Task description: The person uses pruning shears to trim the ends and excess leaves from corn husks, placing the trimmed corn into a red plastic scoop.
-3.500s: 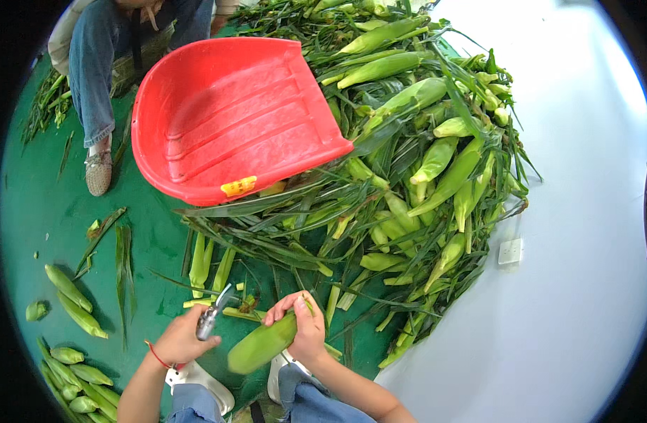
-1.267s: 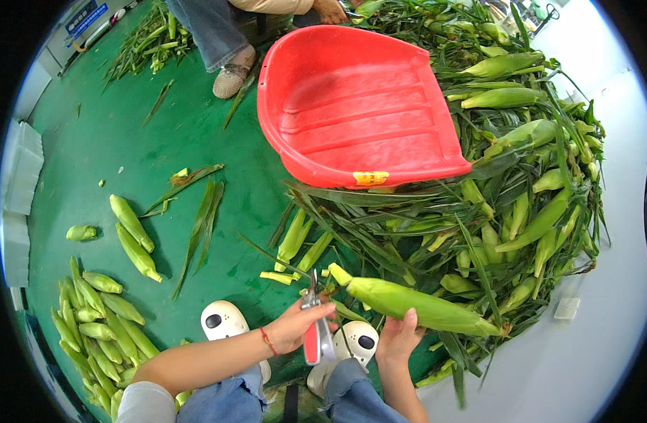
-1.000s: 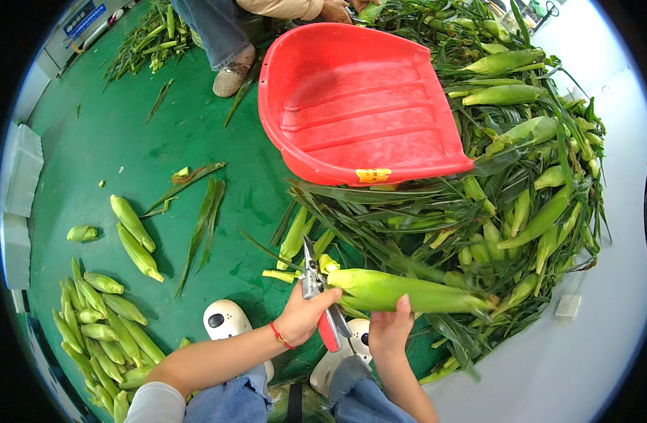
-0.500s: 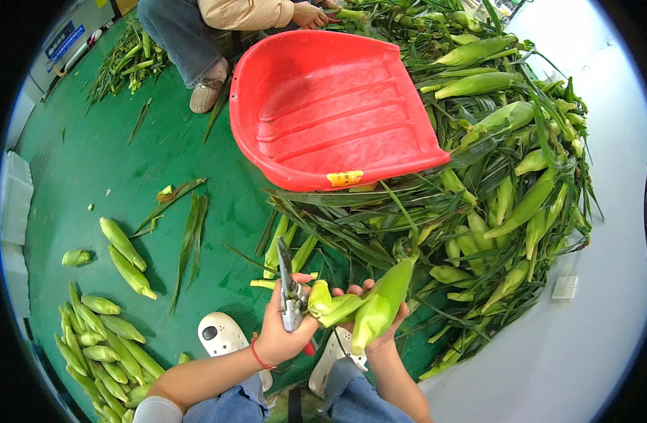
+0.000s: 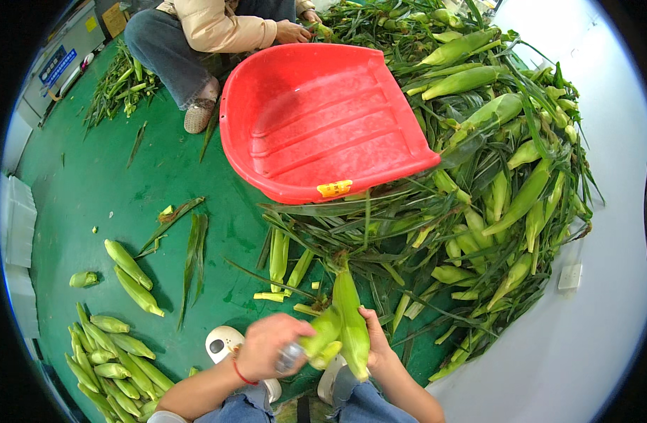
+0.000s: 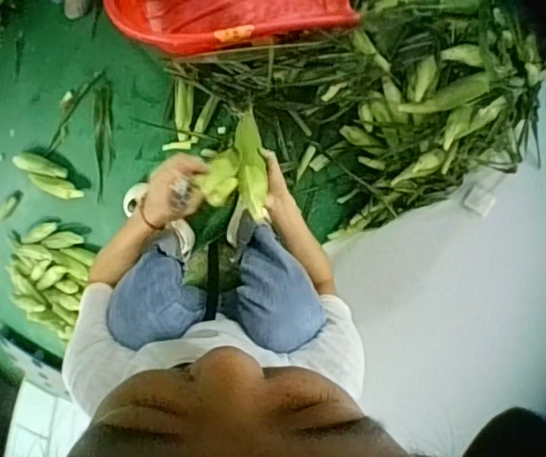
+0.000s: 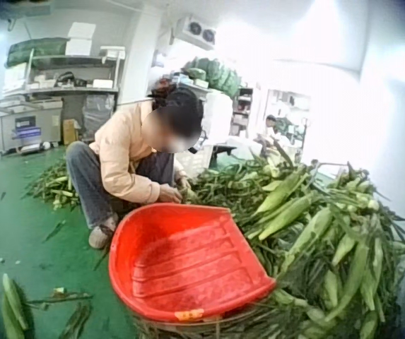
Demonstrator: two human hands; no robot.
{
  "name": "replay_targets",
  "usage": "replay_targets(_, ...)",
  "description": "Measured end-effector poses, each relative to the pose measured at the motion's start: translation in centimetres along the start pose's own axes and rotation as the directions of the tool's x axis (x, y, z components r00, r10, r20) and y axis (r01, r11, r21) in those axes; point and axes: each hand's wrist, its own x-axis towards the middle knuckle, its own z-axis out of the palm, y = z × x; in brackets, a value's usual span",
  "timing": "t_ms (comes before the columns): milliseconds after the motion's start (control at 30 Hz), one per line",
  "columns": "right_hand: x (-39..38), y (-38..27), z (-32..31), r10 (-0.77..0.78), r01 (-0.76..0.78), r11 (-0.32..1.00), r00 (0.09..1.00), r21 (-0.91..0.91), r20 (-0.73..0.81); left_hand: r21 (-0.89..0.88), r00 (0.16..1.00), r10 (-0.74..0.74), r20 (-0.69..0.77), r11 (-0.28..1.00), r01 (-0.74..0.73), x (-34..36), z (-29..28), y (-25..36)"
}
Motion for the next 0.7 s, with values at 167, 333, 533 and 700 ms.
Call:
replay_targets(167,-1.6,-0.5,3.0,-0.264,0.15,0.841,0.953,-0.52,-0.151,-0.449,0.579,-0.406,-0.707,0.891,0.076,0.4,-2.2,-1.0)
replay_targets(333,-2.6,-1.5,7.3,-0.463,0.337,0.548,0.884,-0.766,0.058,0.374,0.907,-0.421,0.006,0.842,0.388,-3.3,0.6,-9.1)
replay_targets(533,-1.1,-1.0,7.8,-0.538,0.286,0.237,0.834,-0.928,0.12,-0.204,0.807,-0.485,0.338,0.799,0.565,-3.5,5.1,-7.4)
replay_targets(700,-0.7,0.0,7.2,-0.467,0.153,-0.045,0.87,-0.987,0.156,-0.294,0.959,-0.281,-0.038,0.92,0.258,2.5,5.2,-5.2)
